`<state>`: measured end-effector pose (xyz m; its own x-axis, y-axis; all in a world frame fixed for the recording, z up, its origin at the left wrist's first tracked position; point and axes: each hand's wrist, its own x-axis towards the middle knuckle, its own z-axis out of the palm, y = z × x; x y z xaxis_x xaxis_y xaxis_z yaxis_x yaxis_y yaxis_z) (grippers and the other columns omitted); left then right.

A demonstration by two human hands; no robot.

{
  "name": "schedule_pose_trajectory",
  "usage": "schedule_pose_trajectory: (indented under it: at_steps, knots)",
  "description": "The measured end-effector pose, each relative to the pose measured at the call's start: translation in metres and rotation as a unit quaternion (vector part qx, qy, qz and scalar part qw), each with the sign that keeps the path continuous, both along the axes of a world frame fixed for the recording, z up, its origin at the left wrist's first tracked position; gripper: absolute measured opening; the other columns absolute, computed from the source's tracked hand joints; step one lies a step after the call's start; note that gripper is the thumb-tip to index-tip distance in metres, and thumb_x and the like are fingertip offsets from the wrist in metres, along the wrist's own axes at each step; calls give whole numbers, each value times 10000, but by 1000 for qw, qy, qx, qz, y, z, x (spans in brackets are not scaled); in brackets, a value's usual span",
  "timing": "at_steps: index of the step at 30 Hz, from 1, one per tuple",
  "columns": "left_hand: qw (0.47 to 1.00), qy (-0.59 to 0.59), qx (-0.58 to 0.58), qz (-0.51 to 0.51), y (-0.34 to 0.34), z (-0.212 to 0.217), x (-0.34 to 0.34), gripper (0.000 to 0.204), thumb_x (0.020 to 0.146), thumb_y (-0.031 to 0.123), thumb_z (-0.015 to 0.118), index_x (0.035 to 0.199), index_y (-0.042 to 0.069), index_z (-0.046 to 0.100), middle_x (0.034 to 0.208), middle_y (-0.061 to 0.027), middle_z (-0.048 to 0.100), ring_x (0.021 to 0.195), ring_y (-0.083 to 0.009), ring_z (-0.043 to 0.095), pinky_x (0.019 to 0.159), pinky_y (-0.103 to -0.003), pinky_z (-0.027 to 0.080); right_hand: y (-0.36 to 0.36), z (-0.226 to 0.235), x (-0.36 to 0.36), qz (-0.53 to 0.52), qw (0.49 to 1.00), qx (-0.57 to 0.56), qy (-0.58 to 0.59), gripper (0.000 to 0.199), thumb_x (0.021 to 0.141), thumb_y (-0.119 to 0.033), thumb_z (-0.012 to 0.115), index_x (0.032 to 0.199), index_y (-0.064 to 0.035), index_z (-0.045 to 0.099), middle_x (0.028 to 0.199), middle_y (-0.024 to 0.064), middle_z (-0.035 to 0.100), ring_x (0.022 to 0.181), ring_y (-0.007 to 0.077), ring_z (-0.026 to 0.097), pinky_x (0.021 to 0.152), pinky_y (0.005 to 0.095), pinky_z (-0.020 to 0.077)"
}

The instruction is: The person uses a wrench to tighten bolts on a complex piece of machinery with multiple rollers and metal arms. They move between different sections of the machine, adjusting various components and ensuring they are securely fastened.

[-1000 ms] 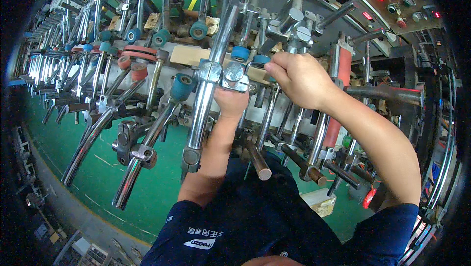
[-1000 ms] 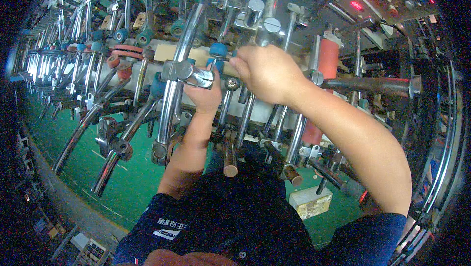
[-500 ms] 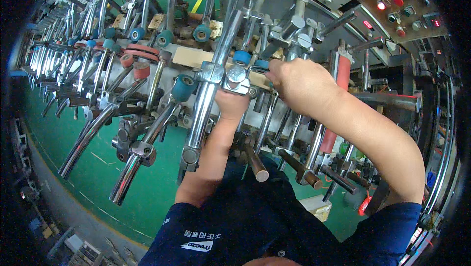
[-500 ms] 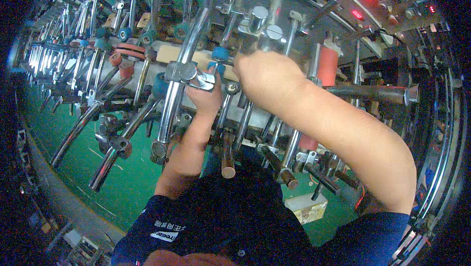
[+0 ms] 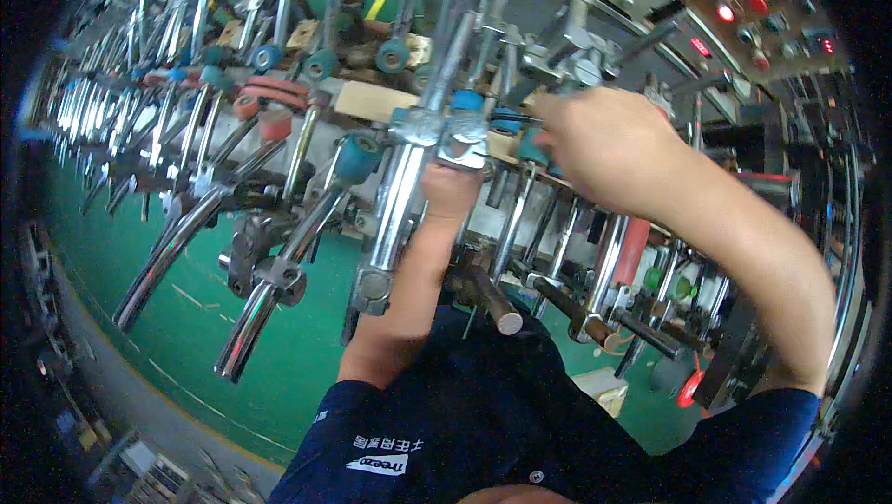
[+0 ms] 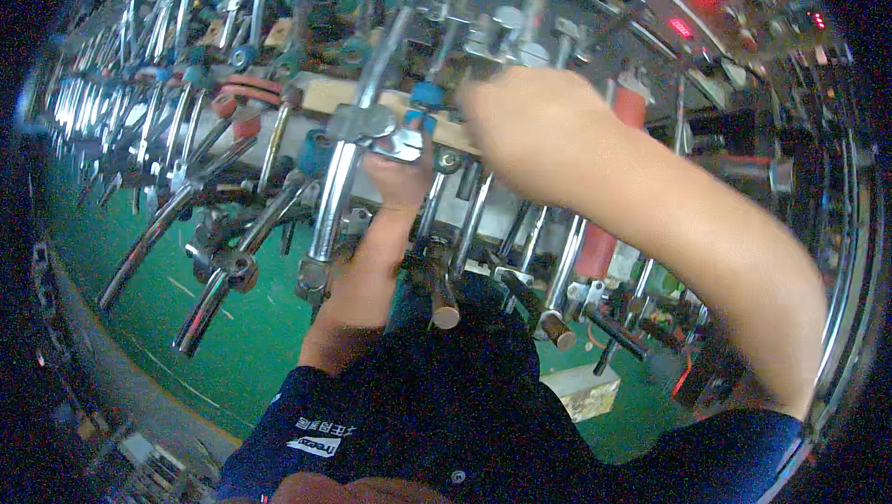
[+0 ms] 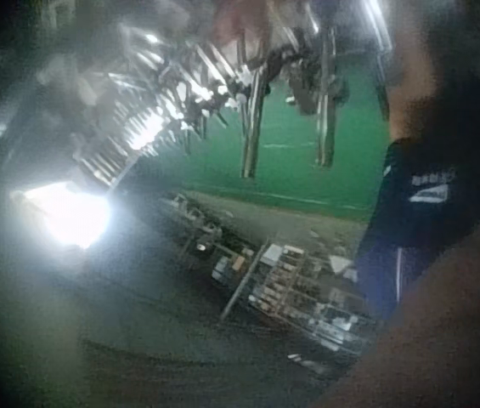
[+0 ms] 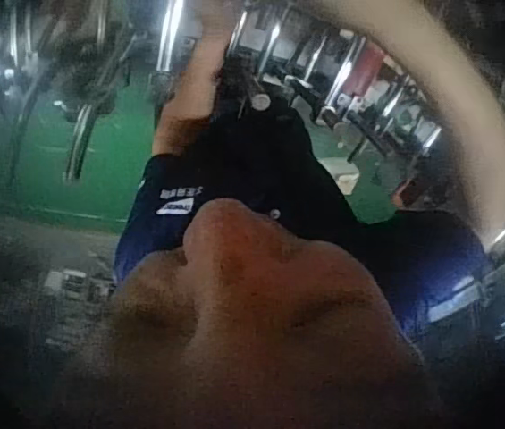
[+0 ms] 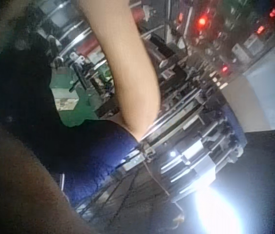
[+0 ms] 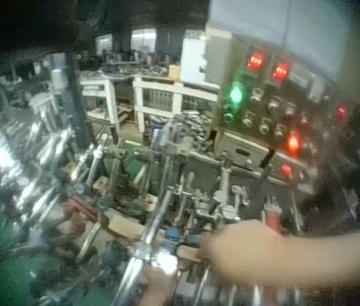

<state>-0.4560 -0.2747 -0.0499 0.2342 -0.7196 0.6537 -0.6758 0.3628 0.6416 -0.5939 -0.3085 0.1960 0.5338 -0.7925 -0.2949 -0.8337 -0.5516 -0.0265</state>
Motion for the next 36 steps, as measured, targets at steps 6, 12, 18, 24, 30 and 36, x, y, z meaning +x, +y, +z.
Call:
schedule_pose_trajectory:
  at_steps: [6, 12, 18, 24, 30, 36]
  knots:
    - [992, 111, 57, -21, -1, -19, 1, 269, 764, 148, 769, 1017, 67, 731, 982, -114, 742, 883, -313, 713, 806, -392, 557, 17, -27, -34, -156, 894, 52, -417, 146, 928, -146, 681, 987, -18, 722, 855, 66, 723, 816, 174, 690, 733, 330, 539]
    - [978, 161, 95, -87, 0, -10, -8, 303, 819, 210, 755, 1086, 85, 690, 1037, -109, 708, 944, -307, 679, 859, -393, 535, 31, -92, -18, -339, 623, 101, -698, 145, 956, -173, 675, 889, -51, 634, 707, -36, 552, 599, 60, 455, 559, 227, 372]
    - [965, 229, 5, -124, -1, 25, 7, 298, 794, 163, 773, 1079, 87, 734, 965, -122, 751, 851, -319, 730, 725, -377, 593, 5, -94, 5, -162, 659, -48, -732, 379, 1047, -261, 389, 796, -25, 548, 869, 117, 602, 815, 251, 551, 866, 432, 445]
    - [976, 206, 43, -60, 2, 14, 0, 226, 747, 141, 766, 966, 87, 749, 824, -117, 729, 713, -325, 703, 614, -397, 558, -2, -87, 8, -91, 582, 175, -789, 467, 1051, -281, 389, 628, -83, 386, 534, 59, 407, 498, 186, 396, 564, 385, 416]
    - [967, 241, 23, -72, 0, 19, 1, 227, 747, 93, 718, 974, 93, 738, 848, -121, 726, 745, -339, 700, 639, -404, 558, -4, -73, 17, -149, 671, 127, -715, 456, 1048, -209, 414, 618, -56, 421, 527, 61, 427, 489, 184, 418, 547, 370, 423]
    - [983, 182, 17, -34, 3, 9, -4, 283, 793, 210, 803, 980, 25, 701, 815, -142, 701, 728, -355, 690, 645, -410, 554, -4, -75, 17, -105, 633, 149, -752, 433, 1045, -192, 434, 641, -38, 461, 536, 52, 428, 491, 169, 410, 553, 359, 423]
